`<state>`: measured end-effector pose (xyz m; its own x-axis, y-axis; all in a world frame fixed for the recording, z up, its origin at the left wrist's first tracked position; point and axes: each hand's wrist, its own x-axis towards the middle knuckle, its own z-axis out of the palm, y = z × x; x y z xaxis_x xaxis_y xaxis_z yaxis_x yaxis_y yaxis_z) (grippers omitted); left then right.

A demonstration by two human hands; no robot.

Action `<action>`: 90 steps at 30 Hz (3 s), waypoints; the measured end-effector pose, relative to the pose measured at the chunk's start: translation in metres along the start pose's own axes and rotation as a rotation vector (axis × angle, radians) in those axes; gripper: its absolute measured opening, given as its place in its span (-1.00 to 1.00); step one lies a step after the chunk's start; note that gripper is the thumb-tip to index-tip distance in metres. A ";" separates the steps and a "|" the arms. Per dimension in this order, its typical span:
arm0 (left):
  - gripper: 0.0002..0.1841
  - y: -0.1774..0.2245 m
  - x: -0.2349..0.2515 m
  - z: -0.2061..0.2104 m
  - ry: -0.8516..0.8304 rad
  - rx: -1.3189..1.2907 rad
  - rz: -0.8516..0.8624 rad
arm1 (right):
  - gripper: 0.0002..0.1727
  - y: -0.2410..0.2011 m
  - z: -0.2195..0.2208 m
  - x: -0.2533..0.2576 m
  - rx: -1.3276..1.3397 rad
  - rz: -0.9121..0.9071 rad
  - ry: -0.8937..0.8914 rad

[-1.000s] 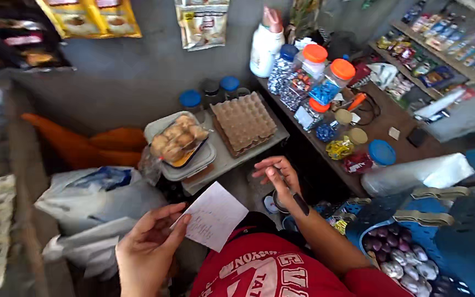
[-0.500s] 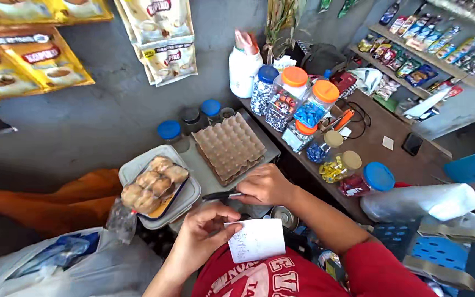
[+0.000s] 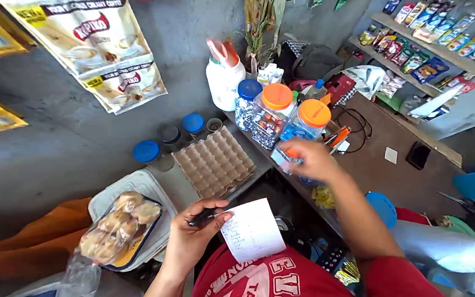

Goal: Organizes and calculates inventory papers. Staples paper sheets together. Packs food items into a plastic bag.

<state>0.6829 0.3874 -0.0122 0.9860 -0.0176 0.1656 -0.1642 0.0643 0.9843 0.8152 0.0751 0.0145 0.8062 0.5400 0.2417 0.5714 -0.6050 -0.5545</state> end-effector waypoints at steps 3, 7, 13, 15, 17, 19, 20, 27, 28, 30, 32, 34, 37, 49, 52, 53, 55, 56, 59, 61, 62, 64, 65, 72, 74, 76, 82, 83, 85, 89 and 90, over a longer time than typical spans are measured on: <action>-0.72 -0.003 0.013 0.005 0.080 0.072 0.035 | -0.51 0.105 -0.062 -0.024 -0.186 0.600 0.392; -0.69 -0.008 0.025 0.010 0.145 0.247 0.056 | -0.34 0.210 -0.068 -0.044 -0.065 1.178 0.234; -0.68 -0.008 0.030 0.011 0.189 0.419 0.084 | -0.46 0.225 -0.060 -0.050 -0.048 1.103 0.232; -0.68 -0.008 0.030 0.010 0.190 0.450 0.088 | -0.47 0.221 -0.068 -0.052 -0.002 1.029 0.318; -0.69 -0.007 0.030 0.011 0.187 0.466 0.091 | -0.44 0.210 -0.080 -0.048 0.049 0.959 0.413; -0.70 -0.006 0.030 0.014 0.184 0.475 0.092 | -0.40 0.196 -0.095 -0.046 0.081 0.850 0.525; -0.70 -0.005 0.030 0.015 0.186 0.483 0.102 | -0.37 0.189 -0.102 -0.045 0.095 0.747 0.589; -0.72 -0.006 0.029 0.022 0.180 0.581 0.199 | -0.69 0.078 -0.080 -0.001 0.591 -0.083 1.174; -0.72 -0.006 0.028 0.024 0.176 0.601 0.218 | -0.64 0.054 -0.062 0.001 0.660 -0.086 1.144; -0.74 -0.006 0.027 0.028 0.171 0.637 0.266 | -0.52 0.010 -0.018 0.008 0.808 -0.103 0.971; -0.77 -0.005 0.025 0.032 0.169 0.673 0.318 | -0.51 -0.032 0.026 0.024 0.960 -0.116 0.885; -0.79 -0.006 0.022 0.035 0.173 0.713 0.354 | -0.55 -0.060 0.059 0.035 1.061 -0.110 0.815; -0.82 -0.007 0.019 0.038 0.180 0.754 0.402 | -0.52 -0.078 0.084 0.043 1.004 -0.125 0.726; -0.85 -0.009 0.012 0.050 0.148 0.781 0.476 | -0.49 -0.084 0.106 0.039 0.867 -0.109 0.612; -0.85 -0.012 0.012 0.056 0.109 0.770 0.469 | -0.47 -0.081 0.107 0.039 0.858 -0.079 0.612; -0.85 -0.013 0.013 0.058 0.105 0.756 0.463 | -0.46 -0.080 0.107 0.037 0.859 -0.063 0.615; -0.84 -0.014 0.016 0.060 0.105 0.737 0.445 | -0.44 -0.072 0.100 0.029 0.894 -0.042 0.607; -0.83 -0.015 0.017 0.058 0.107 0.739 0.433 | -0.44 -0.067 0.092 0.024 0.913 -0.049 0.594; -0.81 -0.018 0.017 0.049 0.140 0.756 0.388 | -0.47 -0.035 0.038 0.002 0.747 -0.056 0.707; -0.78 -0.021 0.015 0.041 0.169 0.765 0.351 | -0.47 0.003 -0.012 -0.017 0.477 0.007 0.846; -0.76 -0.022 0.015 0.037 0.181 0.762 0.332 | -0.49 0.025 -0.036 -0.027 0.354 0.084 0.879; -0.74 -0.024 0.013 0.032 0.194 0.752 0.302 | -0.55 0.070 -0.073 -0.042 0.191 0.305 0.880; -0.73 -0.026 0.012 0.030 0.201 0.754 0.291 | -0.54 0.093 -0.083 -0.048 0.160 0.413 0.860; -0.71 -0.031 0.009 0.031 0.215 0.766 0.227 | -0.54 0.199 -0.094 -0.062 0.158 0.534 0.616; -0.71 -0.033 0.008 0.032 0.213 0.776 0.218 | -0.56 0.212 -0.106 -0.059 0.166 0.504 0.502; -0.70 -0.036 0.008 0.033 0.217 0.785 0.216 | -0.58 0.217 -0.121 -0.051 0.154 0.496 0.351; -0.70 -0.038 0.008 0.038 0.207 0.814 0.183 | -0.59 0.218 -0.155 -0.007 0.116 0.441 -0.065; -0.71 -0.037 0.008 0.040 0.207 0.810 0.180 | -0.58 0.219 -0.158 0.000 0.110 0.446 -0.122; -0.70 -0.037 0.009 0.040 0.202 0.806 0.176 | -0.59 0.219 -0.162 0.012 0.016 0.456 -0.239; -0.70 -0.034 0.007 0.040 0.203 0.824 0.170 | -0.65 0.220 -0.162 0.026 -0.294 0.372 -0.402; -0.70 -0.034 0.006 0.040 0.208 0.826 0.167 | -0.66 0.222 -0.162 0.026 -0.329 0.351 -0.401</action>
<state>0.6936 0.3456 -0.0420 0.9191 0.1158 0.3765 -0.1950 -0.6969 0.6902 0.9880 -0.1396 0.0270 0.8706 0.4154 -0.2636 0.3517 -0.9002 -0.2569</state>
